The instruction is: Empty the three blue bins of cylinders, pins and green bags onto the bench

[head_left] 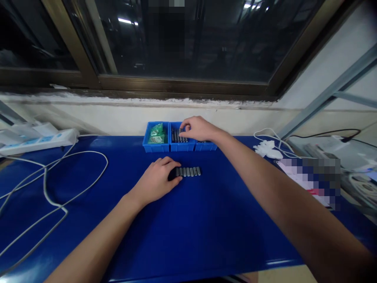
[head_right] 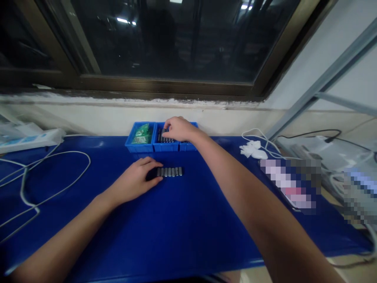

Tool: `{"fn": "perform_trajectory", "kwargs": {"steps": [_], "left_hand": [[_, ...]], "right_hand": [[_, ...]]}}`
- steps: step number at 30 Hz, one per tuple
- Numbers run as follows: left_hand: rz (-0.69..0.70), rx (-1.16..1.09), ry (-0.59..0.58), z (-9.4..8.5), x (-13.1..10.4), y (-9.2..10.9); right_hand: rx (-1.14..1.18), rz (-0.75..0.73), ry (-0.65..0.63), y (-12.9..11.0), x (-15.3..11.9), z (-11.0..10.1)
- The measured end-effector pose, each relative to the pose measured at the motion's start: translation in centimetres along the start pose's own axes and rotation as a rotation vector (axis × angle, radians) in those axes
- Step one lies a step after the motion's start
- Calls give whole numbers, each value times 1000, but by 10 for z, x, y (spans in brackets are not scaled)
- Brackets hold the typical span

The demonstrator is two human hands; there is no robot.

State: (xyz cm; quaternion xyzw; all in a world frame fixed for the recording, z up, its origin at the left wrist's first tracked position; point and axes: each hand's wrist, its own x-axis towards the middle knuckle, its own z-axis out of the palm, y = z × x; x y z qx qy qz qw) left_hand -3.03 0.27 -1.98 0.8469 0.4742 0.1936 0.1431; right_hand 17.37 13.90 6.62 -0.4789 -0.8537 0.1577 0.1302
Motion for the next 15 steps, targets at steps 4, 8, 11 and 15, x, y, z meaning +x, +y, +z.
{"fn": "perform_trajectory", "kwargs": {"steps": [4, 8, 11, 15], "left_hand": [[0, 5, -10, -1, 0, 2], [1, 16, -14, -2, 0, 3], [-2, 19, -19, -2, 0, 3], [2, 15, -20, -2, 0, 3]], "right_hand": [[-206, 75, -72, 8, 46, 20], [-228, 104, -78, 14, 62, 34], [-225, 132, -77, 15, 63, 36], [-232, 150, -61, 16, 59, 34]]}}
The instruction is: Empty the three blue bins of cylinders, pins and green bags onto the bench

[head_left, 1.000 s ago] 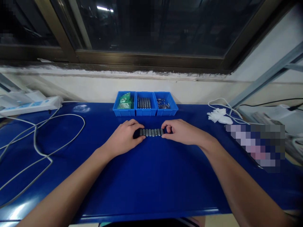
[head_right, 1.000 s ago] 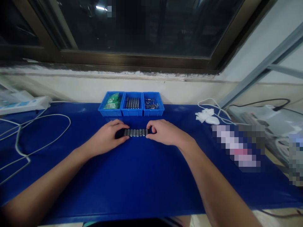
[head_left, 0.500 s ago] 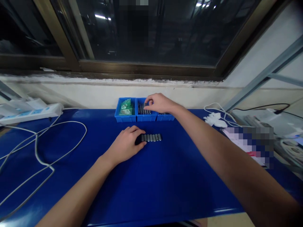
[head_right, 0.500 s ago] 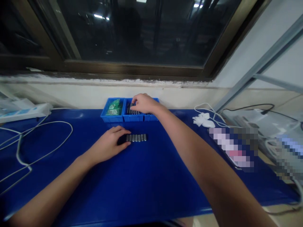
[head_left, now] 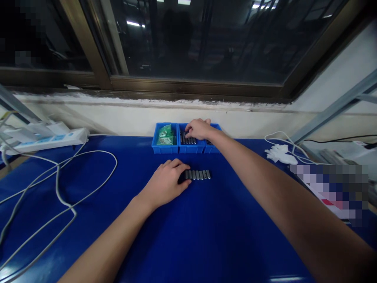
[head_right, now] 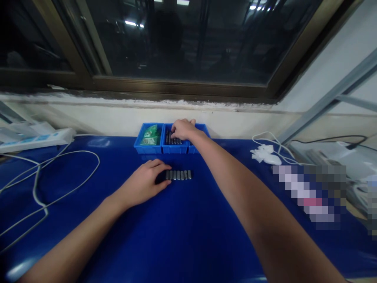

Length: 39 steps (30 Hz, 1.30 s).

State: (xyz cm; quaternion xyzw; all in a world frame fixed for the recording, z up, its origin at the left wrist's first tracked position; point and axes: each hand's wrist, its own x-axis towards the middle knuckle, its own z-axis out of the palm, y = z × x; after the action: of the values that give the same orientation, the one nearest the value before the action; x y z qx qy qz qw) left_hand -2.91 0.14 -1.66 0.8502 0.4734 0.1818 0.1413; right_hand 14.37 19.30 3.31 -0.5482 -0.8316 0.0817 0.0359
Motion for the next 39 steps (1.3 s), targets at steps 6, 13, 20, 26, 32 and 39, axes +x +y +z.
{"fn": "perform_trajectory", "kwargs": {"steps": [6, 13, 20, 26, 32, 39], "left_hand": [[-4, -14, 4, -1, 0, 0], [-5, 4, -5, -2, -1, 2], [-5, 27, -9, -2, -1, 2], [-3, 36, -10, -2, -1, 2], [0, 40, -11, -2, -2, 2], [2, 41, -11, -1, -2, 2]], "right_hand": [[-23, -6, 23, 1, -1, 1], [-25, -10, 49, -3, 5, 6], [-41, 24, 55, -5, 8, 8], [-53, 31, 73, -5, 11, 11], [-59, 41, 82, -5, 15, 13], [-65, 41, 84, -7, 15, 11]]}}
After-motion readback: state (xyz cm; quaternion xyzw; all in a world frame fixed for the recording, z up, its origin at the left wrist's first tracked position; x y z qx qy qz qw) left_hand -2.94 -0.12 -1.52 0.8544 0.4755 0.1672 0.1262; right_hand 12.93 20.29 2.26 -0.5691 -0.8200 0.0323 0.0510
